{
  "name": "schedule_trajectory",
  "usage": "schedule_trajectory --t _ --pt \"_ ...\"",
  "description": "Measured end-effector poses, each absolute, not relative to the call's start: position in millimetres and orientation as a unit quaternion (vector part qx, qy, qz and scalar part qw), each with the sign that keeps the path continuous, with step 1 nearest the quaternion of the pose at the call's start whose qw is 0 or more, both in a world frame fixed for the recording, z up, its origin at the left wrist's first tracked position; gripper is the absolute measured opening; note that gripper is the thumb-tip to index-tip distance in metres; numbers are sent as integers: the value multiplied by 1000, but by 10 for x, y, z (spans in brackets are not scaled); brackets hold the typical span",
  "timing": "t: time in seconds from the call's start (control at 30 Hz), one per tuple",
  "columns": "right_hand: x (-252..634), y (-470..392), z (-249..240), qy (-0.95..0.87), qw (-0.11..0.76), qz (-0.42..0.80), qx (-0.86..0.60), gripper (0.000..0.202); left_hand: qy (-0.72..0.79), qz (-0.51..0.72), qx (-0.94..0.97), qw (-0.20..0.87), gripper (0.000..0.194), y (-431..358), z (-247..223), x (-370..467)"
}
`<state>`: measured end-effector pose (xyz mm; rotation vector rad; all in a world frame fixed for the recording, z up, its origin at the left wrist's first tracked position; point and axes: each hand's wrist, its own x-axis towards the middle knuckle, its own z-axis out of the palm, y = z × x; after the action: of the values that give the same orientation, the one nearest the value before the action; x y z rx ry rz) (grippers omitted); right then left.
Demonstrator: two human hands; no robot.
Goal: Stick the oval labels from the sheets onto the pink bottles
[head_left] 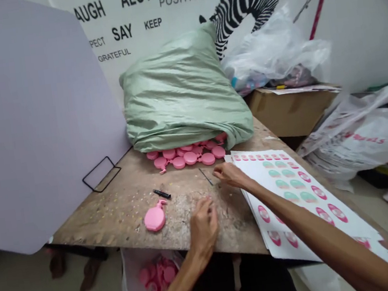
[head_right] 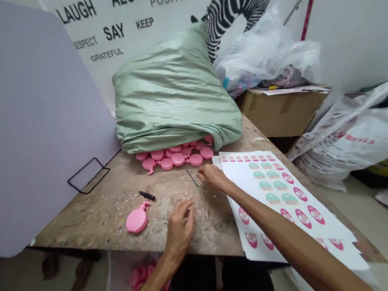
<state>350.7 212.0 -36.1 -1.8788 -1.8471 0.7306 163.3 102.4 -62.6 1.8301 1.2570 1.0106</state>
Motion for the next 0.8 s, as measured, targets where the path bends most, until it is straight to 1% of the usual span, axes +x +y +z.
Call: schedule_trajectory --t 0.03,0.1,0.17,0.2,0.23,0.3,0.37,0.47,0.6,0.67,0.73,0.8 --pt "3355 2198 -418 -662 187 259 -678 27 509 415 686 312 31 981 -649 1380" --pt "3133 2325 -525 -658 150 239 -698 31 592 455 651 134 32 928 -706 900" --pt "3011 2413 -608 -645 124 225 -720 32 674 397 623 16 46 926 -785 520" --pt "2979 2442 -637 -638 115 220 -729 33 697 363 619 -14 51 941 -831 382" --pt "2960 2461 -658 -633 109 217 -735 32 708 330 624 -26 53 962 -879 281" --pt "2943 2466 -673 -631 106 213 -739 31 702 291 649 -22 50 1011 -963 169" --pt "2918 2434 -657 -640 117 208 -730 28 693 280 664 -13 46 1056 -1016 127" --pt "2749 2350 -603 -669 146 192 -703 23 706 288 646 -30 47 1126 -1023 61" --pt "2100 2196 -551 -721 177 188 -643 24 720 302 622 -69 49 1251 -969 -143" --pt "1704 2135 -557 -734 172 202 -625 26 735 294 606 -81 51 1335 -963 -265" --pt "1418 2110 -576 -735 168 205 -624 23 750 277 595 -83 53 1430 -974 -371" --pt "1344 2087 -581 -726 176 197 -635 21 748 265 605 -68 54 1509 -976 -436"
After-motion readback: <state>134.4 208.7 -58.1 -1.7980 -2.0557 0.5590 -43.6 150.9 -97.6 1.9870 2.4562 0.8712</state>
